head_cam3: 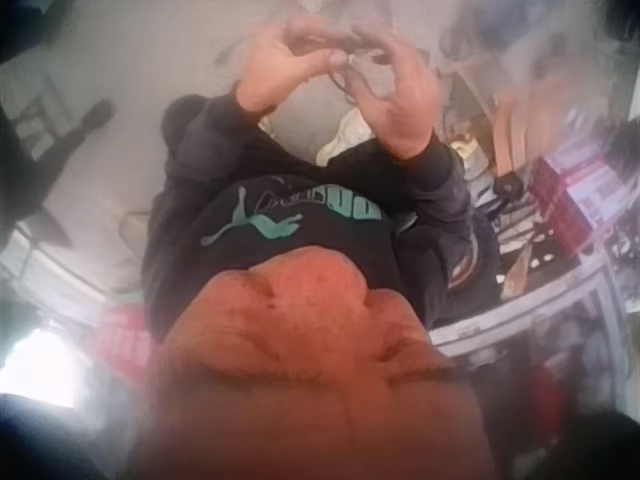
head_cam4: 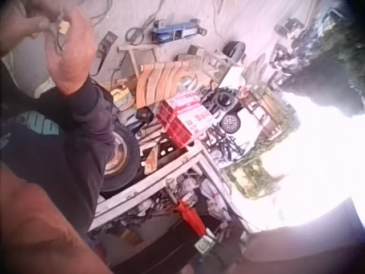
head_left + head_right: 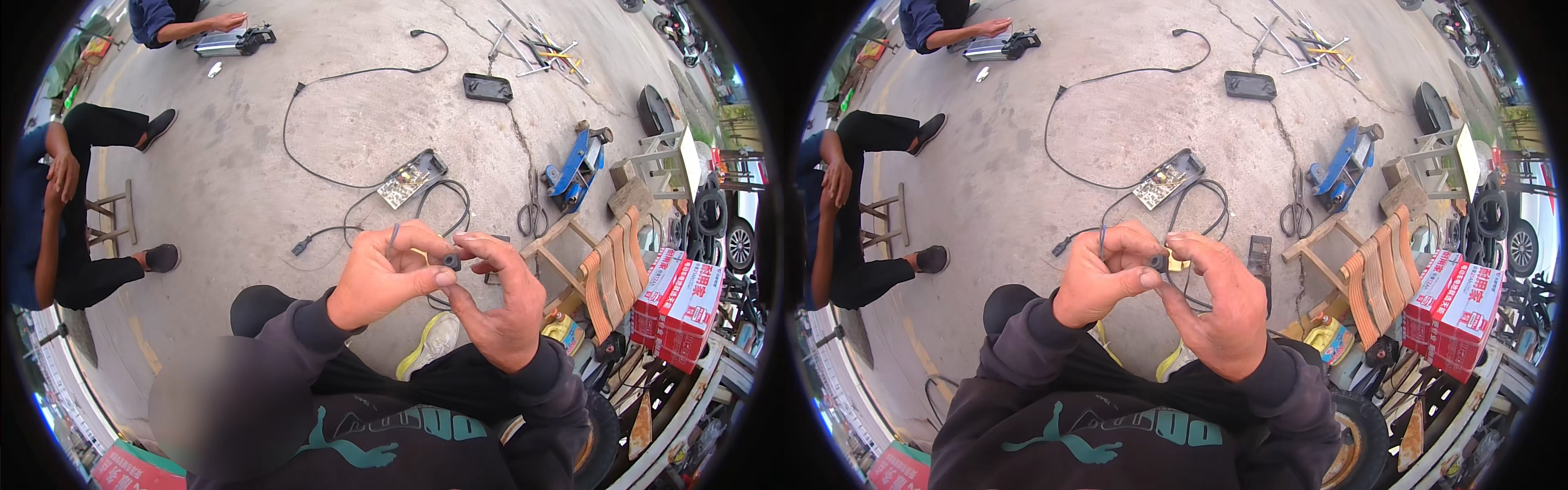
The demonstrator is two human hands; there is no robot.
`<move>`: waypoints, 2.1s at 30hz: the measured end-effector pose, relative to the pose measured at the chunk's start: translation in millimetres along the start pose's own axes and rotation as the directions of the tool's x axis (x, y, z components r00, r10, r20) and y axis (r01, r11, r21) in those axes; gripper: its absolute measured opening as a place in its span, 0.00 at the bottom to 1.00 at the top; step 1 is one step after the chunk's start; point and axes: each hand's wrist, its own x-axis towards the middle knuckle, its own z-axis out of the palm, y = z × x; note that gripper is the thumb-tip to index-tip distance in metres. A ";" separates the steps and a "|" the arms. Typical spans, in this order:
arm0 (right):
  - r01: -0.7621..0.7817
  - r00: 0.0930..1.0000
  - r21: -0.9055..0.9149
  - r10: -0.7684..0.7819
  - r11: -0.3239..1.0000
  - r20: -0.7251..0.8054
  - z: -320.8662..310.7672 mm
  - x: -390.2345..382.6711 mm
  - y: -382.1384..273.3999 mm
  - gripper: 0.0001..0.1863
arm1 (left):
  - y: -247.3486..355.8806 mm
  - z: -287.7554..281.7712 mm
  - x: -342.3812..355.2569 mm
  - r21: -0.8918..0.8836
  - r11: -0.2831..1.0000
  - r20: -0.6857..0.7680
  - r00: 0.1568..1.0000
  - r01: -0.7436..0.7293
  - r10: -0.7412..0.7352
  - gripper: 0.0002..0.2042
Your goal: The person retrieves a power adapter and uses pliers to strip the insulation from a cable. They then twist the exposed wires and wrap them with electrical tape. The person repeats this process on another cable end, securing the connection with tape.
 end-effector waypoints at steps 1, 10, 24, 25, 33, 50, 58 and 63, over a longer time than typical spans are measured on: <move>0.007 0.999 -0.003 -0.007 1.000 -0.053 7.1 -1.9 2.0 0.25 | 1.6 3.3 0.6 -0.065 0.998 -0.033 0.999 0.019 -0.022 0.11; 0.077 0.978 0.045 -0.067 0.996 -0.197 35.8 12.2 6.6 0.19 | 7.5 -10.4 -3.5 -0.383 0.861 0.053 0.939 0.334 -0.340 0.17; -0.246 0.952 0.432 0.301 0.868 -0.061 25.0 13.5 21.5 0.12 | -0.1 -3.2 -1.6 -0.192 0.965 -0.025 0.982 0.181 -0.189 0.18; -0.315 0.922 0.549 0.388 0.775 -0.019 20.5 13.1 26.1 0.11 | 0.3 1.5 -1.6 -0.200 0.971 -0.062 0.988 0.129 -0.144 0.18; -0.530 0.819 0.844 0.310 0.084 0.484 17.8 13.8 43.4 0.13 | -4.6 -0.2 -3.2 0.421 0.883 -0.061 0.965 -0.206 0.254 0.10; -0.462 0.852 0.886 0.257 -0.037 0.456 35.5 10.7 46.2 0.13 | 9.4 2.7 -3.5 0.626 0.710 -0.029 0.900 -0.323 0.435 0.06; -0.471 0.845 0.882 0.289 0.005 0.449 33.4 11.3 43.7 0.13 | 3.5 -1.8 1.8 0.689 0.602 0.036 0.849 -0.403 0.527 0.07; -0.479 0.843 0.877 0.301 0.041 0.447 33.0 11.4 44.2 0.13 | 7.0 -1.8 1.7 0.718 0.585 0.037 0.860 -0.377 0.509 0.07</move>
